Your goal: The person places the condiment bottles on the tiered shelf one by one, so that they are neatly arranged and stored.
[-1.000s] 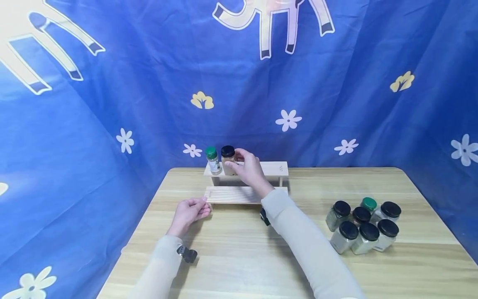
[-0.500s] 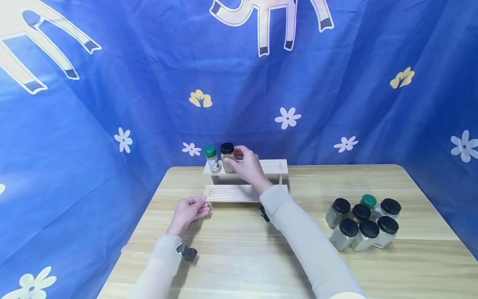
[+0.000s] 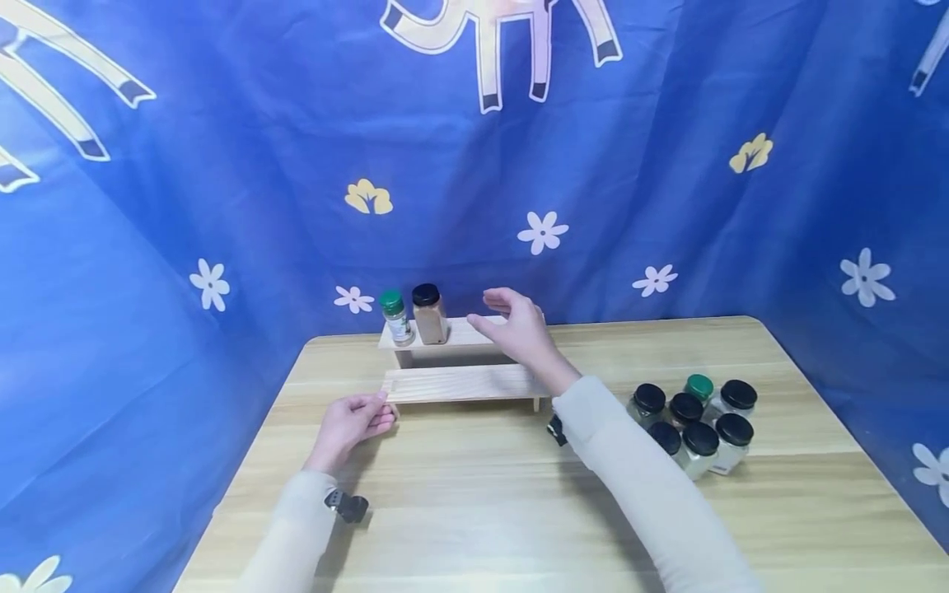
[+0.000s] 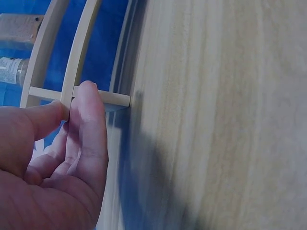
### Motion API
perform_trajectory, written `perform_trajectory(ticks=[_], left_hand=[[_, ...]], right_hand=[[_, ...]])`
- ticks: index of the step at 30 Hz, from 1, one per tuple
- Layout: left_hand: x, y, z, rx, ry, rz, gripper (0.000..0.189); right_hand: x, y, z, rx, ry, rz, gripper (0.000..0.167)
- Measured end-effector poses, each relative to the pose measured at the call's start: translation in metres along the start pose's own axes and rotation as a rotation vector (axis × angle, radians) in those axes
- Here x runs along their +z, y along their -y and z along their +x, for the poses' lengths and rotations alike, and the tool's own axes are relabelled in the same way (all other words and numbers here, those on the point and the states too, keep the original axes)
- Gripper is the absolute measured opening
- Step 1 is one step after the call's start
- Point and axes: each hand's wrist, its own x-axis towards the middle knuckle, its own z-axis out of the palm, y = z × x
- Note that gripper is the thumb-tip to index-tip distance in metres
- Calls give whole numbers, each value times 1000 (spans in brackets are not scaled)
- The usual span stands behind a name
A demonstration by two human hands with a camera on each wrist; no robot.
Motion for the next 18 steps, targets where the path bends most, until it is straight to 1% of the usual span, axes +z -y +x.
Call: perform_trajectory(ticks=[4, 7, 11, 14, 18], left_hand=[[-6, 4, 0, -9, 3, -13, 41], [-8, 5, 0, -16, 10, -11, 41], [-6, 5, 0, -27, 18, -10, 41], [-4, 4, 2, -34, 31, -12, 42], [-5, 2, 6, -32, 46, -9, 43]], right_hand=[[-27, -4, -18, -14, -9, 12, 54], [-51, -9, -32, -26, -12, -24, 57], [-88, -17, -55, -54, -33, -70, 55], [-116, -26, -78, -86, -89, -72, 52], [-149, -39, -112, -108, -187, -76, 52]])
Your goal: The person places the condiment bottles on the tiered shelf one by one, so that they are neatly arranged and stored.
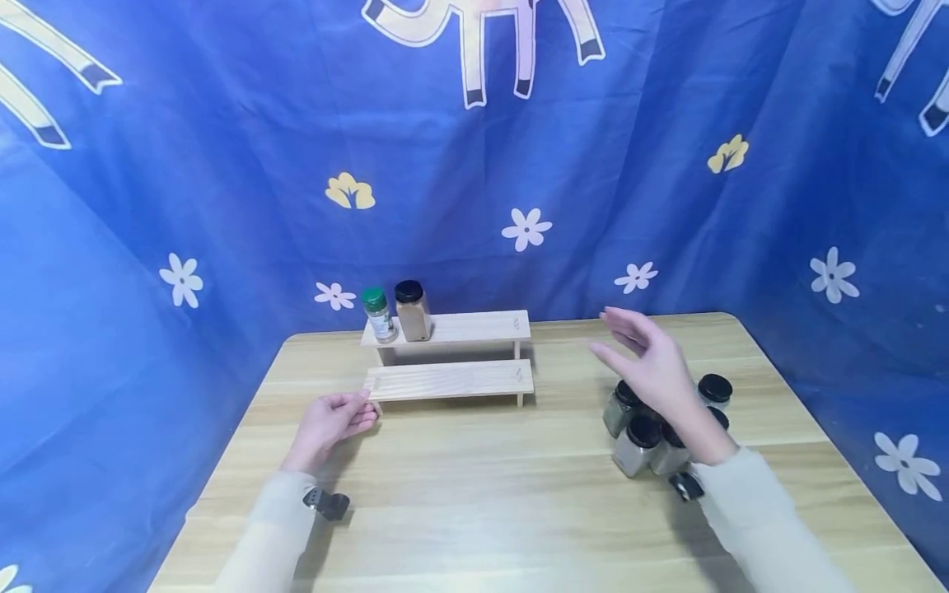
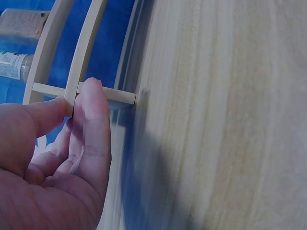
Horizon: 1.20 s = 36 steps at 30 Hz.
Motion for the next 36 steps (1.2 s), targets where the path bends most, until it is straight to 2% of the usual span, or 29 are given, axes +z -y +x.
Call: perform_trajectory(ticks=[4, 8, 13, 17, 21, 26, 33, 36], left_hand=[[0, -1, 2, 0, 9, 10, 43], [-1, -2, 1, -6, 17, 20, 43], [-1, -3, -1, -7, 28, 18, 43], [-1, -4, 0, -10, 29, 18, 43], [1, -6, 1, -9, 28, 19, 43], [2, -8, 1, -17, 23, 27, 43], [3, -7, -1, -19, 20, 21, 44], [2, -7, -1, -17, 17, 21, 44]], right_hand=[[-32, -13, -30, 24, -84, -10, 52], [-56, -28, -59, 44, -165, -31, 51], [-72, -46, -91, 72, -235, -45, 50], [-80, -57, -110, 133, -273, -41, 51], [-85, -69, -122, 206, -279, -107, 53], [-86, -83, -129, 239, -262, -143, 54], [-87, -98, -137, 249, -207, -27, 51], [-87, -103, -139, 249, -184, -35, 50]])
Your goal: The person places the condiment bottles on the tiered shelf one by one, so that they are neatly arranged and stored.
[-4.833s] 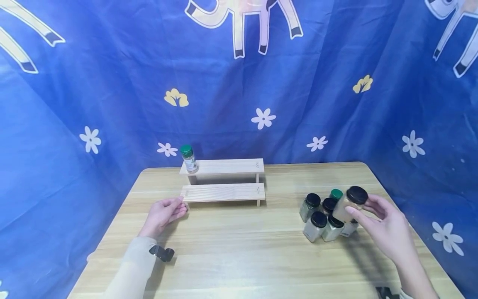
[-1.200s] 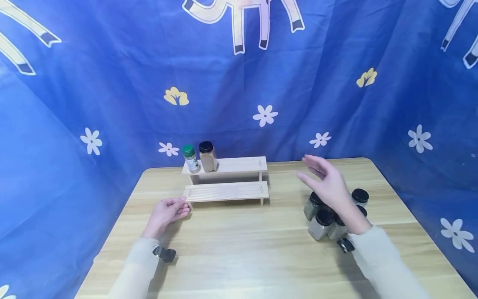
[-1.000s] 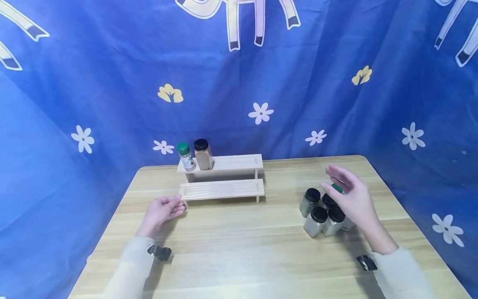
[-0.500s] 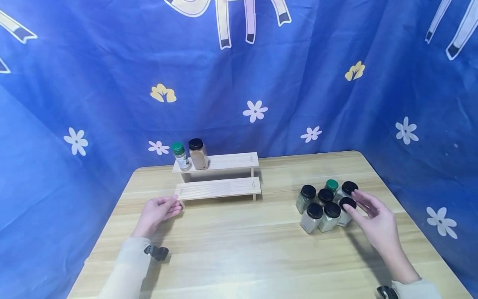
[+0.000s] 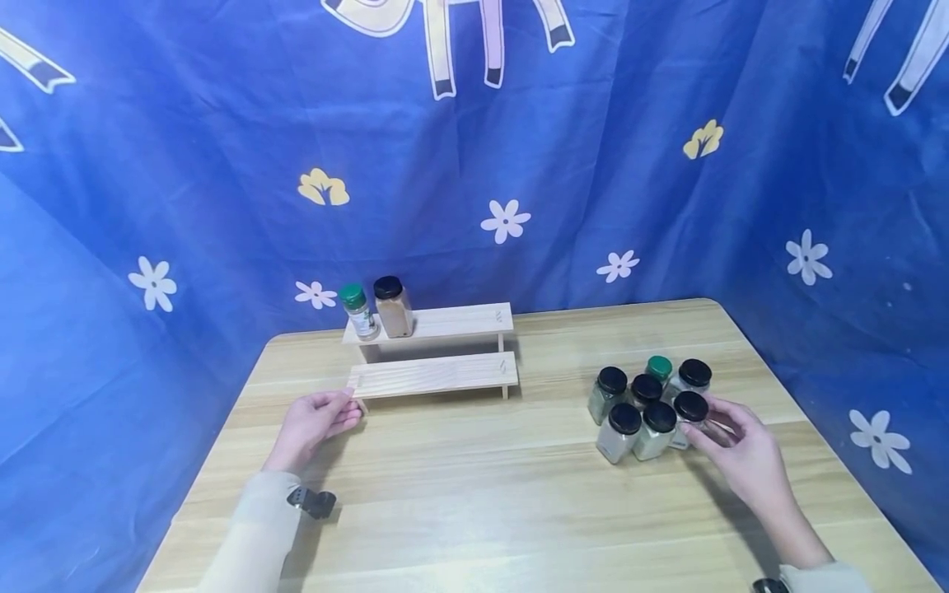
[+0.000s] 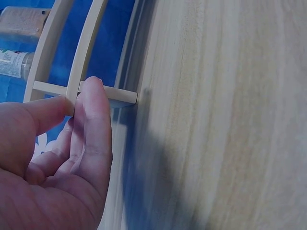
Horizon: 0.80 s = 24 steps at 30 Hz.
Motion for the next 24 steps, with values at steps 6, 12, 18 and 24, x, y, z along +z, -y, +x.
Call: perform_trajectory(ticks=[6, 12, 18, 24], left_hand=[[0, 1, 0, 22, -8, 4, 42], [0, 1, -2, 31, -11, -2, 43], [-1, 2, -2, 26, -13, -10, 43], [-1, 3, -2, 14, -12, -8, 45]], right_hand=[[0, -2, 2, 14, 46, -72, 47], [1, -1, 2, 41, 58, -87, 46], [0, -5, 1, 26, 45, -139, 51], [-1, -3, -5, 41, 12, -166, 51]])
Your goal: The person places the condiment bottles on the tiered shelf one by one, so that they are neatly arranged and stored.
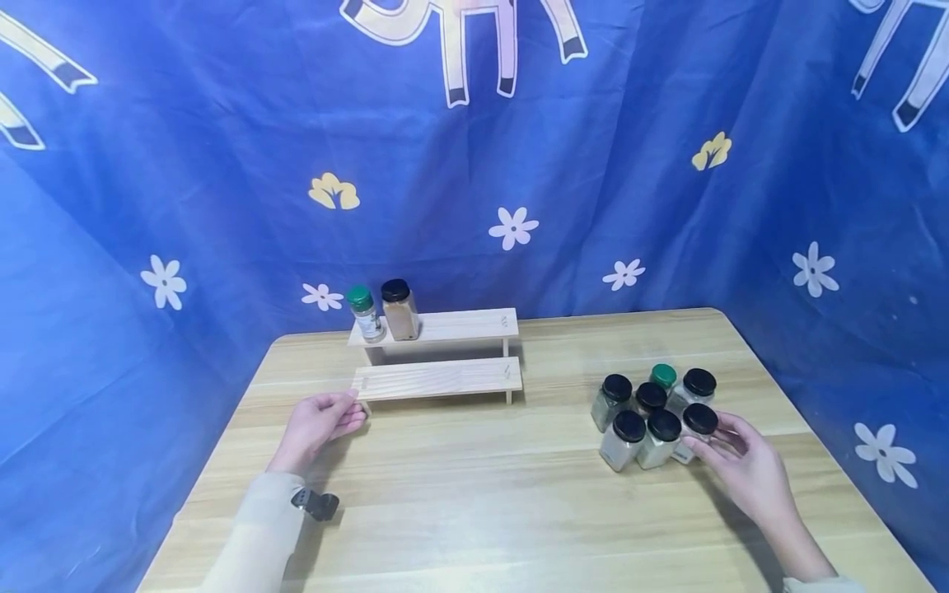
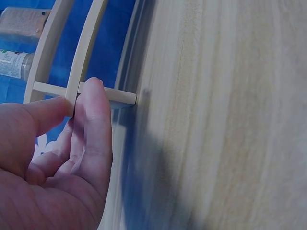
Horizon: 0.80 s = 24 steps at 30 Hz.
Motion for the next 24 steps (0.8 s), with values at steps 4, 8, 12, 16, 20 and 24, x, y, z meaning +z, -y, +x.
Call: perform_trajectory(ticks=[4, 8, 12, 16, 20, 24], left_hand=[[-1, 0, 1, -1, 0, 1, 44], [-2, -1, 3, 7, 5, -2, 44], [-3, -3, 3, 10, 5, 1, 44], [-3, -3, 2, 2, 0, 0, 44], [0, -2, 0, -7, 2, -7, 44], [1, 0, -1, -13, 0, -7, 44]], right_hand=[[-5, 6, 0, -1, -35, -10, 47], [-16, 17, 5, -12, -53, -17, 40], [-25, 30, 11, -18, -55, 17, 39], [-34, 43, 15, -27, -73, -10, 42], [-41, 59, 19, -58, -98, -31, 47], [-44, 74, 26, -116, -112, 8, 42]])
